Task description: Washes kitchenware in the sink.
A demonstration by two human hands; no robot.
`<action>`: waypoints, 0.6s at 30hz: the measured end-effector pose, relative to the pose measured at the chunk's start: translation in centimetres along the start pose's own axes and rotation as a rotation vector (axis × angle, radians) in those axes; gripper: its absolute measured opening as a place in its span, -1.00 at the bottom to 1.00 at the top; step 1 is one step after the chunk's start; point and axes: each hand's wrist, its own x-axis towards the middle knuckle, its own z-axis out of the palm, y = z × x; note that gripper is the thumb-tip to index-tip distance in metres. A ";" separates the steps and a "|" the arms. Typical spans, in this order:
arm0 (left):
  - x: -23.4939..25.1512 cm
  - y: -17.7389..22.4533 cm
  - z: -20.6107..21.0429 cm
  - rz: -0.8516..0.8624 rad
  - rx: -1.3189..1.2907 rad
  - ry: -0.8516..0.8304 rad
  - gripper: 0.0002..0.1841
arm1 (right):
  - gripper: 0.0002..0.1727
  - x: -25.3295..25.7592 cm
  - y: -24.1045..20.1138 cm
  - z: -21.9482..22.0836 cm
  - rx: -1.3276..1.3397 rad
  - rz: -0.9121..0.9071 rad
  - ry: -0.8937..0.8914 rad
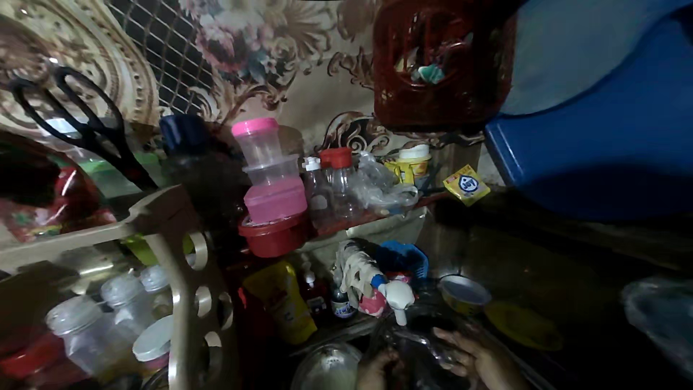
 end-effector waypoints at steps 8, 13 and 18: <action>3.0 -1.1 3.4 -0.095 0.205 0.073 -0.71 | -0.52 0.5 0.1 -3.8 -0.158 -0.070 0.127; 2.2 0.2 3.1 -0.205 0.359 -0.020 -0.59 | -0.50 0.2 -0.3 -5.6 -0.216 -0.047 0.110; -1.4 3.2 2.0 -0.133 0.466 -0.096 -0.68 | -0.73 0.1 0.7 -5.6 -0.134 -0.020 0.023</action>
